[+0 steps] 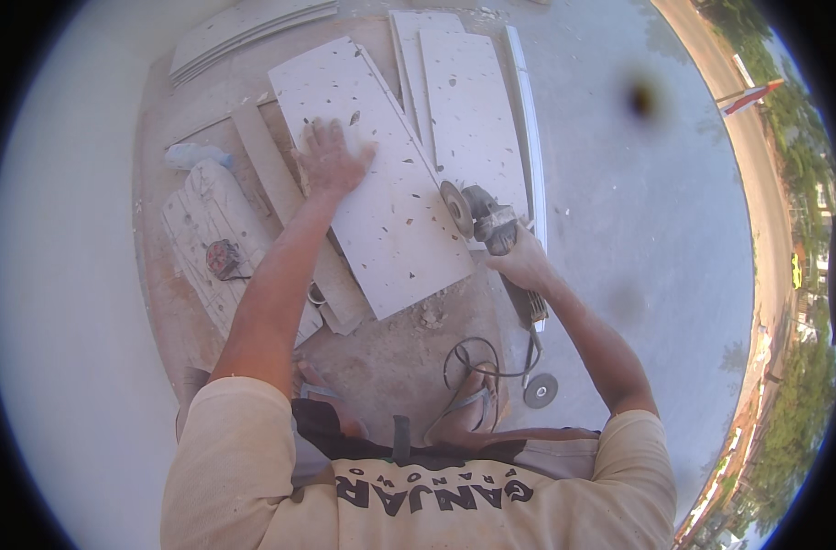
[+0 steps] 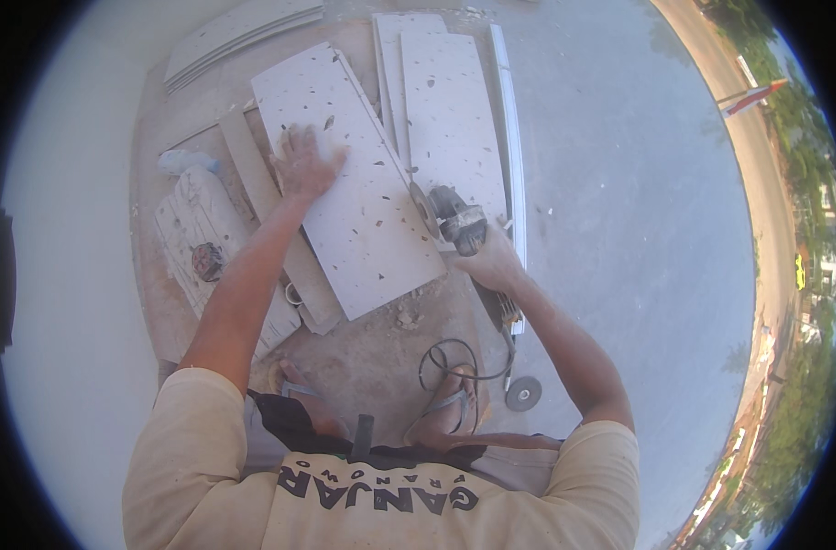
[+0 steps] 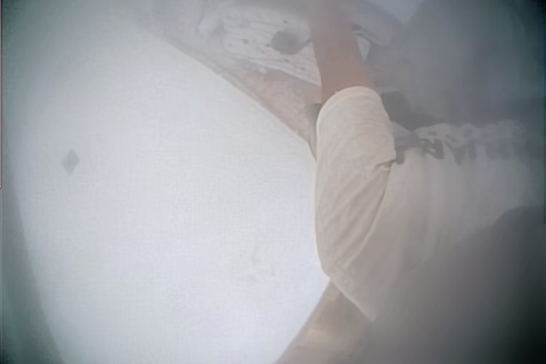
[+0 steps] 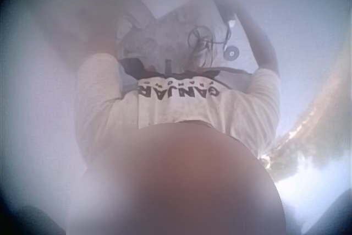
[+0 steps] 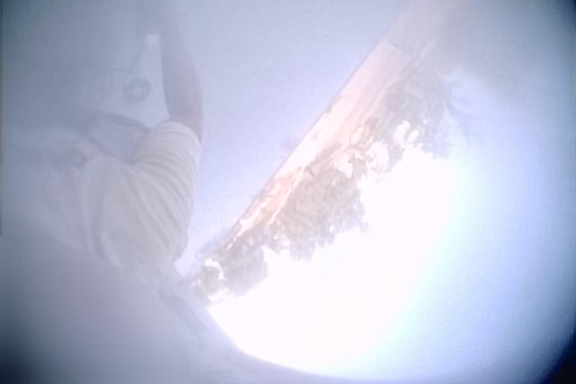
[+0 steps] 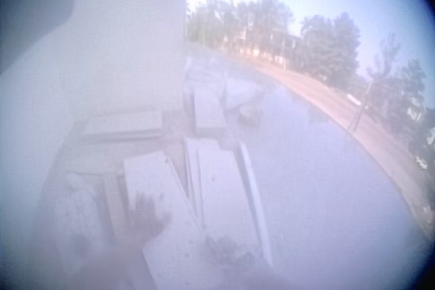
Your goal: The person measures and marks a white speckled tile using a metal ruler and a pencil. They then use an angle grinder to cut the tile along the marked line, holding the tile steady with one hand while operating the tool with the other.
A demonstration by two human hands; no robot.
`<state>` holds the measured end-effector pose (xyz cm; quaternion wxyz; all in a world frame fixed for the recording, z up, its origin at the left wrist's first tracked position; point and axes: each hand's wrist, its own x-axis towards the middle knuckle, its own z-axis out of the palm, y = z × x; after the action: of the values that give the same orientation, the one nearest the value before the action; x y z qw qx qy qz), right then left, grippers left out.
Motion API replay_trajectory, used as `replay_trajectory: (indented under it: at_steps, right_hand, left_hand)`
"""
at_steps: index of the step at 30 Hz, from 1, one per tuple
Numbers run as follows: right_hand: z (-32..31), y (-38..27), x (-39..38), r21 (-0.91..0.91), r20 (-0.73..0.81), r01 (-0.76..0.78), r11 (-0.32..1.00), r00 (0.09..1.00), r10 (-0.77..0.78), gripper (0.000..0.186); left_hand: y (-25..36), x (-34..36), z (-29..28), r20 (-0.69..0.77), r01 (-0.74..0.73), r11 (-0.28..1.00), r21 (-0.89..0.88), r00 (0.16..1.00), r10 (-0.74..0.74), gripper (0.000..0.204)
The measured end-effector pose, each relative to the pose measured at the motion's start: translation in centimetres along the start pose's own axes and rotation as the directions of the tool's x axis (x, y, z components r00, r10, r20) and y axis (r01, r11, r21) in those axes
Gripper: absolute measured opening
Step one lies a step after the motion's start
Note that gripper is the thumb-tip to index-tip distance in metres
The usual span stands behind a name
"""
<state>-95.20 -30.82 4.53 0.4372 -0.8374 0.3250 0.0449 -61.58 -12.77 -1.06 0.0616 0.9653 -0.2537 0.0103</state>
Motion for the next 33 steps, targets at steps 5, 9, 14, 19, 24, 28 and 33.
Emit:
replay_trajectory:
  at_steps: [5,9,14,19,24,28,33]
  right_hand:
    - [0.3,0.6,0.0,0.025,0.000,-0.006,1.000,1.000,0.006,0.071]
    - [-0.1,-0.5,0.3,0.008,-0.011,0.004,1.000,1.000,-0.003,0.075]
    - [0.0,-0.4,1.5,-0.036,0.018,-0.066,0.997,0.998,0.067,0.080]
    - [0.1,-0.5,2.4,-0.043,0.044,-0.119,0.992,0.992,0.120,0.079]
    - [0.6,-0.4,2.6,-0.103,-0.041,-0.086,0.991,0.996,0.082,0.069]
    - [0.5,-0.8,2.7,-0.076,-0.023,-0.090,0.993,0.996,0.088,0.068]
    - [0.3,-1.3,2.9,-0.053,0.030,-0.124,0.991,0.992,0.125,0.070]
  left_hand:
    - [0.1,-0.2,0.0,-0.009,-0.005,1.000,-0.004,1.000,0.005,0.098]
    - [0.1,-0.2,-0.1,0.008,-0.007,1.000,-0.003,1.000,0.007,0.097]
    - [0.0,0.0,0.1,-0.007,-0.009,1.000,0.017,1.000,0.009,0.097]
    - [0.1,-0.1,-0.3,0.002,-0.017,1.000,0.002,1.000,0.017,0.098]
    - [0.0,0.0,0.3,-0.037,-0.004,1.000,-0.009,0.999,0.004,0.099]
    - [0.1,-0.2,0.2,-0.047,-0.002,1.000,-0.006,0.999,0.002,0.099]
    - [0.2,-0.1,0.1,-0.023,-0.001,1.000,0.005,1.000,0.001,0.099]
